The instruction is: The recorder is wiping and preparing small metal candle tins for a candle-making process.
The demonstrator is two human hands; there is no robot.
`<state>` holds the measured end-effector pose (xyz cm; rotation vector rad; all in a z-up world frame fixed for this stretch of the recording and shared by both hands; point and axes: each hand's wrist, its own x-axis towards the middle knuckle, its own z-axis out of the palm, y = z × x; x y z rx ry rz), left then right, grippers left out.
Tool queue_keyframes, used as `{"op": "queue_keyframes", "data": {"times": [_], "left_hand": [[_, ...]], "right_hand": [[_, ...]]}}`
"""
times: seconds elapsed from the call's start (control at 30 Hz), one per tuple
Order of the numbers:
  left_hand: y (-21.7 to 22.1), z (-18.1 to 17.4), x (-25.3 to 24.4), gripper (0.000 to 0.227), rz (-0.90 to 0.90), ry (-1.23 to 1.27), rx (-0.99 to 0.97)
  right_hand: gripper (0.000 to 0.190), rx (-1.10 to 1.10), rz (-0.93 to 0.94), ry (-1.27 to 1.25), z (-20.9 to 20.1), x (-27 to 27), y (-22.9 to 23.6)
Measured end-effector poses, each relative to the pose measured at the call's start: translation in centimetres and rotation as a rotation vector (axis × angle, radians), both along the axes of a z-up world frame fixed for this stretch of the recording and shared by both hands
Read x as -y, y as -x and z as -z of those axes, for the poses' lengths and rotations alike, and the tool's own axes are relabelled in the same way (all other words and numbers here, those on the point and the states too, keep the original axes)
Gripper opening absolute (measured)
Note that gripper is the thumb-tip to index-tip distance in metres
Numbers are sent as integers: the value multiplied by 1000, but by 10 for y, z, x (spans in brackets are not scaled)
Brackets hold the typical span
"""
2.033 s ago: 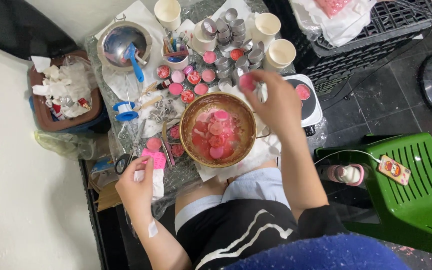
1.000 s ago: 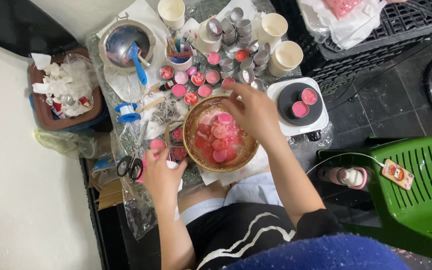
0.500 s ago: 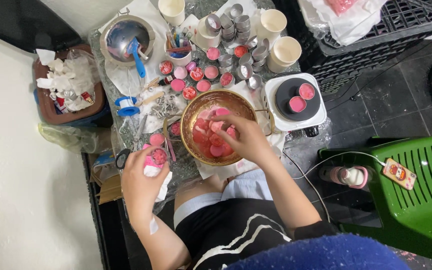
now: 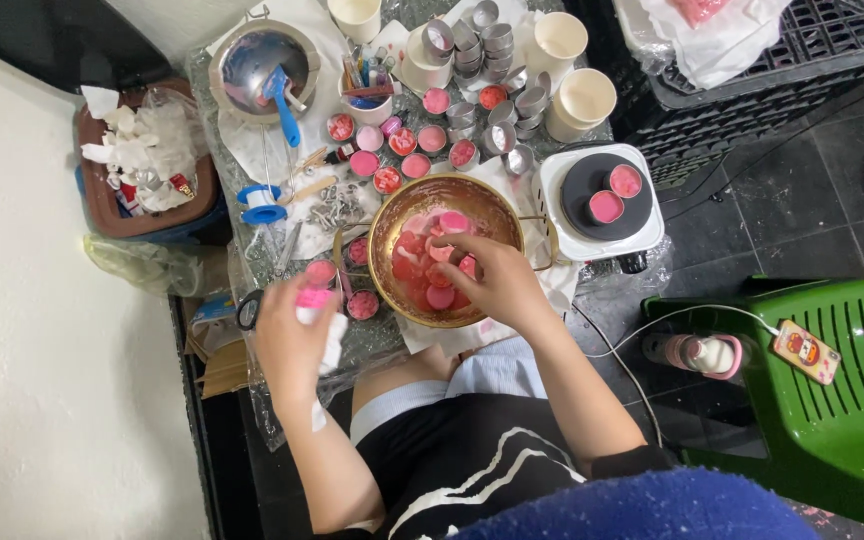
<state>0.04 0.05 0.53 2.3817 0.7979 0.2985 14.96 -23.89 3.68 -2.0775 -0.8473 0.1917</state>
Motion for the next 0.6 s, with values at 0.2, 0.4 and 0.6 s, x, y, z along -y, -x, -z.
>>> {"op": "queue_keyframes", "data": {"times": [0.2, 0.4, 0.6], "left_hand": [[-19, 27, -23, 59, 24, -96, 9], [2, 18, -19, 52, -179, 489, 263], [3, 3, 4, 52, 127, 1275, 609]], "right_hand": [[37, -169, 56, 111, -19, -9, 7], [31, -131, 3, 25, -12, -4, 8], [29, -90, -130, -229, -7, -13, 26]]}}
